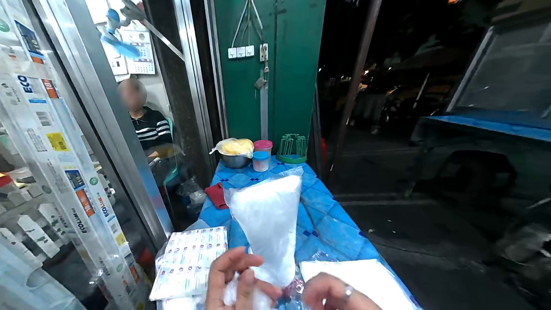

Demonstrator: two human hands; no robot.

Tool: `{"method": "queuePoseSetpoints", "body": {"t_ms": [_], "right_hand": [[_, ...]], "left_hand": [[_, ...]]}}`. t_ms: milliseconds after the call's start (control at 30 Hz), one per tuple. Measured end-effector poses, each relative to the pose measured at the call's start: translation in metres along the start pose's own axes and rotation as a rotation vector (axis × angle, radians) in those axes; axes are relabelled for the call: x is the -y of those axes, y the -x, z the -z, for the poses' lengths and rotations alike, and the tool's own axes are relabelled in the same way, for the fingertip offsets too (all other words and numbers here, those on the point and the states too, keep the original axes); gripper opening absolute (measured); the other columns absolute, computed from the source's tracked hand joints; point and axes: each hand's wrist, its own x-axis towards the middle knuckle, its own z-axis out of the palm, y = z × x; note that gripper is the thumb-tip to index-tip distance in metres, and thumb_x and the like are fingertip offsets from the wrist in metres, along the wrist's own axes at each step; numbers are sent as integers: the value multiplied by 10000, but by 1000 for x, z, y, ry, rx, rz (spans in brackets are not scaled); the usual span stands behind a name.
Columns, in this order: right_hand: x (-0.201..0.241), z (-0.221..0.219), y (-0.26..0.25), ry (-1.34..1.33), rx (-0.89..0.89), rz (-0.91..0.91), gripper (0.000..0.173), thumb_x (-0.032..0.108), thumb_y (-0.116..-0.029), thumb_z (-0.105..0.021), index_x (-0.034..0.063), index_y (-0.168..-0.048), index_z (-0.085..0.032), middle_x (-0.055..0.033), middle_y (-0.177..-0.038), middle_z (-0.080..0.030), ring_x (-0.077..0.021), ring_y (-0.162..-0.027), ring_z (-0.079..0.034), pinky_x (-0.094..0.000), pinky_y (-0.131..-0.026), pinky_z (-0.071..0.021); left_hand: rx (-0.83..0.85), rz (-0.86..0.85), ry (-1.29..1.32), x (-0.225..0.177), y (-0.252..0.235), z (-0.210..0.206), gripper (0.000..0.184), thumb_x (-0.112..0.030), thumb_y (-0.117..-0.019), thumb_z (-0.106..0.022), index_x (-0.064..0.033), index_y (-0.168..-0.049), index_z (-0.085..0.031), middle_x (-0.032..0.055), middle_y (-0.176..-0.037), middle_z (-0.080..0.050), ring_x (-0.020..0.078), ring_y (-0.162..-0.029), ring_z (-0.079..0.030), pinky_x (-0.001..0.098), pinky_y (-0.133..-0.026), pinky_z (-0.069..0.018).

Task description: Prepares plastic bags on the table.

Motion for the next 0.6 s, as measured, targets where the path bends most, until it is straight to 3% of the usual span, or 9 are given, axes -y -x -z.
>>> {"method": "queuePoseSetpoints", "body": {"t_ms": [67,100,200,267,333,433,600], "right_hand": [[5,2,-11,-63,-84,67,401,311,-988,-682,-44,-1167,-634,-102,-1090,-623,16,-900,-574,-138,-712,-483],[6,-3,-13,-80,-88,97,392,293,-972,-705,-46,-1164,-662,-126,-1108,-615,10,-920,-565,-128,-724,-471],[6,-17,-15,-47,-72,143,235,211,-950,-732,-22,-958,-711,-158,-1018,-603,-72,-983,-560,-171,-851,-452],[3,-16,-14,-51,-99,166,213,207,-967,-711,8,-905,-668,-115,-1032,-602,-50,-1040,-560,-169,-919,-458],[0,-8,-14,-102,-116,168,182,197,-999,-674,29,-939,-637,-50,-1093,-636,10,-1086,-587,-164,-936,-501],[-2,-1,-12,-181,-89,154,106,104,-1022,-611,0,-1004,-625,-20,-1017,-713,22,-994,-654,-198,-895,-544],[-1,0,-9,-153,-78,108,159,136,-1060,-545,-12,-1006,-560,7,-818,-598,63,-756,-550,-131,-718,-467]], "left_hand": [[61,31,36,3,5,-6,267,-118,-1065,-515,-121,-1328,-474,-67,-1148,-727,66,-816,-746,250,-698,-646],[83,29,34,5,7,-9,270,-154,-1061,-527,-139,-1328,-485,-79,-1152,-727,44,-887,-738,235,-754,-636],[123,-32,-46,12,8,-12,250,-230,-1059,-530,-171,-1302,-537,-123,-1151,-725,-19,-1073,-662,194,-929,-545],[131,-59,-87,13,8,-8,259,-287,-1040,-553,-195,-1280,-585,-133,-1159,-723,-27,-1079,-661,187,-925,-549],[151,-64,-118,12,7,-2,246,-308,-1012,-596,-203,-1229,-645,-144,-1134,-729,-49,-1044,-666,167,-898,-558],[224,-63,-158,9,6,4,193,-248,-997,-634,-116,-1125,-691,-111,-1028,-751,-78,-972,-669,148,-883,-552],[220,-94,-275,8,5,7,195,-194,-975,-672,-4,-1011,-695,-9,-934,-737,-75,-913,-655,130,-858,-536]]}}
